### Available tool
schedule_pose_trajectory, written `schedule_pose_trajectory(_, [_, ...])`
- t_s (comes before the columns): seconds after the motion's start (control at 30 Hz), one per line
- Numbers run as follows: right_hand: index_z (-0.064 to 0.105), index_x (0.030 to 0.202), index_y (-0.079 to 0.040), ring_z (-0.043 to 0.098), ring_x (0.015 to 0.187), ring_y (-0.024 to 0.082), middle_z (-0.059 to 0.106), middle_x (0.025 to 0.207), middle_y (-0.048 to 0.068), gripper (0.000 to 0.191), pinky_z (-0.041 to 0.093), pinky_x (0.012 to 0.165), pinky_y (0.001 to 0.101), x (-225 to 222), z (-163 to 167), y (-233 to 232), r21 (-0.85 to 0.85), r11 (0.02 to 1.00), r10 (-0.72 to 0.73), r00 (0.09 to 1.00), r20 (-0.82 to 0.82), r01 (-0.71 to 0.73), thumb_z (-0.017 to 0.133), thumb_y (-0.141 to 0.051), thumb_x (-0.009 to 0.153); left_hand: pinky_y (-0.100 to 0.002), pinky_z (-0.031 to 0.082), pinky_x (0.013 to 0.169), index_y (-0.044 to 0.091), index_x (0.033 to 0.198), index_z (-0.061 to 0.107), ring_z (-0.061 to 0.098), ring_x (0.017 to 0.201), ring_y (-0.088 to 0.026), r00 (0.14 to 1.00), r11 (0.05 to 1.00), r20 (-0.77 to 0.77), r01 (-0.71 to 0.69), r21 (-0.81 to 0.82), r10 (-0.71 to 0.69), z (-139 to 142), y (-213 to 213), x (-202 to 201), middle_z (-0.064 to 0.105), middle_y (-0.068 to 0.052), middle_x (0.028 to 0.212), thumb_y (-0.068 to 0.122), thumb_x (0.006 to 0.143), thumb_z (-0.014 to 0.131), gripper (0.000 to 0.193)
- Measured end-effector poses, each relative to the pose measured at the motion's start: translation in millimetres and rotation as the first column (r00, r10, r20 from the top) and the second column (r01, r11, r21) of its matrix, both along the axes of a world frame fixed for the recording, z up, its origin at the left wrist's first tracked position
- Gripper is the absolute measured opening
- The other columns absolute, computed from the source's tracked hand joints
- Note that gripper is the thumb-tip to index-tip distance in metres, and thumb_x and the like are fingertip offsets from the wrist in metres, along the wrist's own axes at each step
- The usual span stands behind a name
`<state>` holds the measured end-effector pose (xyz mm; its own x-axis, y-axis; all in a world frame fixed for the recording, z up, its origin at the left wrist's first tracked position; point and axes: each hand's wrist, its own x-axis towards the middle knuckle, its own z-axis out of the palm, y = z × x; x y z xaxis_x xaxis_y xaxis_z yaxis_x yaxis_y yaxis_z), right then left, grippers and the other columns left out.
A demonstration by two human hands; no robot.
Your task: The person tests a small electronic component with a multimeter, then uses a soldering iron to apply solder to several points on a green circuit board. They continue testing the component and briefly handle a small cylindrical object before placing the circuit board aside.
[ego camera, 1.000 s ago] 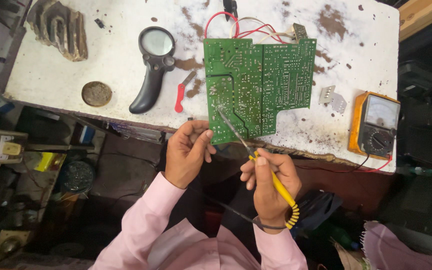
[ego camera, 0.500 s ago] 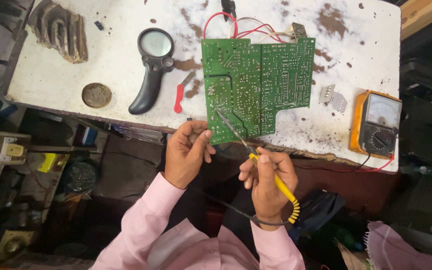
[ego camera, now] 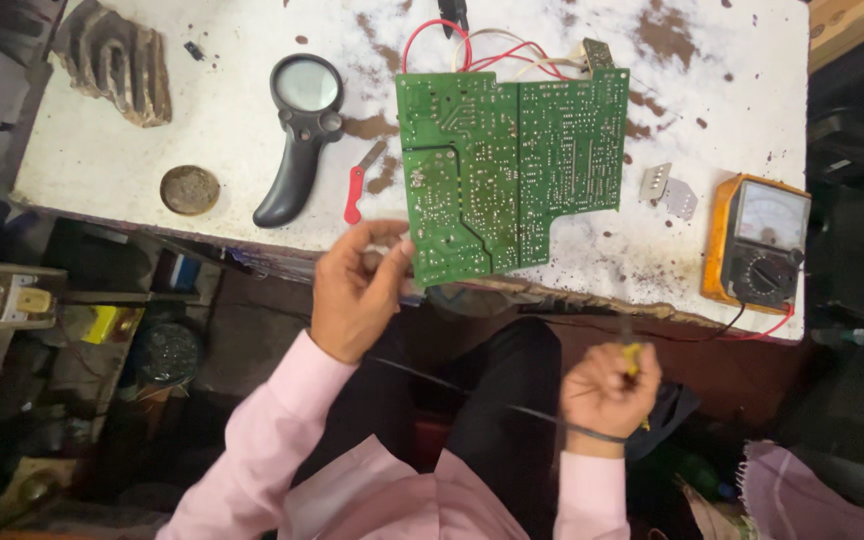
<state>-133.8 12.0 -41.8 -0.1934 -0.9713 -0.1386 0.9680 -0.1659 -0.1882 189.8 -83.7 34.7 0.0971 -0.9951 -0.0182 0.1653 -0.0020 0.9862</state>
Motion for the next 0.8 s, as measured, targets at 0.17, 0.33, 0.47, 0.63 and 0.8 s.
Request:
schedule_pose_trajectory(0.17, [0.063, 0.097, -0.003, 0.054, 0.065, 0.012, 0.065, 0.083, 0.011, 0.024, 0.044, 0.056, 0.0180, -27, -5, 8, 0.141, 0.964, -0.186, 0.951, -0.248, 0.225, 0.062, -0.022, 0.111, -0.022, 0.049, 0.048, -0.002, 0.094, 0.072, 0.063, 0.056, -0.005, 0.980, 1.000, 0.197, -0.022, -0.019, 0.026, 16, -25, 4, 0.072, -0.003, 0.077, 0.018, 0.094, 0.074, 0.020])
schedule_pose_trajectory(0.33, [0.064, 0.104, -0.006, 0.057, 0.060, 0.016, 0.067, 0.078, 0.012, 0.014, 0.044, 0.049, 0.0211, 21, 41, -1, 0.135, 0.978, -0.069, 0.859, -0.508, 0.159, 0.061, -0.020, 0.103, -0.025, 0.044, 0.049, -0.003, 0.073, 0.071, 0.056, 0.053, -0.009, 0.922, 0.994, 0.386, 0.012, -0.107, 0.031, 15, -46, 7, 0.067, -0.004, 0.061, 0.016, 0.088, 0.081, 0.027])
schedule_pose_trajectory(0.47, [0.061, 0.107, -0.003, 0.060, 0.056, 0.018, 0.069, 0.077, 0.014, 0.015, 0.045, 0.048, 0.0237, 72, 71, -20, 0.096, 0.975, -0.042, 0.592, -0.805, 0.199, 0.059, -0.017, 0.104, -0.023, 0.045, 0.047, -0.002, 0.080, 0.072, 0.058, 0.053, -0.006, 0.954, 0.990, 0.289, 0.111, -0.092, -0.080, 12, -48, 14, 0.070, -0.004, 0.066, 0.014, 0.091, 0.077, 0.020])
schedule_pose_trajectory(0.63, [0.064, 0.114, 0.002, 0.066, 0.065, 0.014, 0.074, 0.085, 0.015, 0.015, 0.054, 0.058, 0.0248, 116, 98, -21, -0.076, 0.991, -0.092, 0.150, -0.984, 0.107, 0.061, -0.009, 0.104, -0.021, 0.041, 0.036, -0.002, 0.094, 0.072, 0.060, 0.047, -0.006, 0.970, 0.967, 0.075, 0.219, 0.128, -0.229, 9, -42, 25, 0.073, -0.003, 0.076, 0.012, 0.092, 0.065, 0.016])
schedule_pose_trajectory(0.8, [0.068, 0.113, 0.002, 0.067, 0.065, 0.008, 0.076, 0.084, 0.010, 0.016, 0.055, 0.059, 0.0214, 134, 114, -20, -0.060, 0.995, -0.054, -0.081, -0.995, 0.074, 0.064, -0.008, 0.101, -0.021, 0.040, 0.035, -0.004, 0.102, 0.071, 0.060, 0.046, -0.007, 0.975, 0.969, -0.016, 0.224, 0.103, -0.223, 3, -43, 26, 0.073, -0.006, 0.078, 0.011, 0.097, 0.062, 0.018])
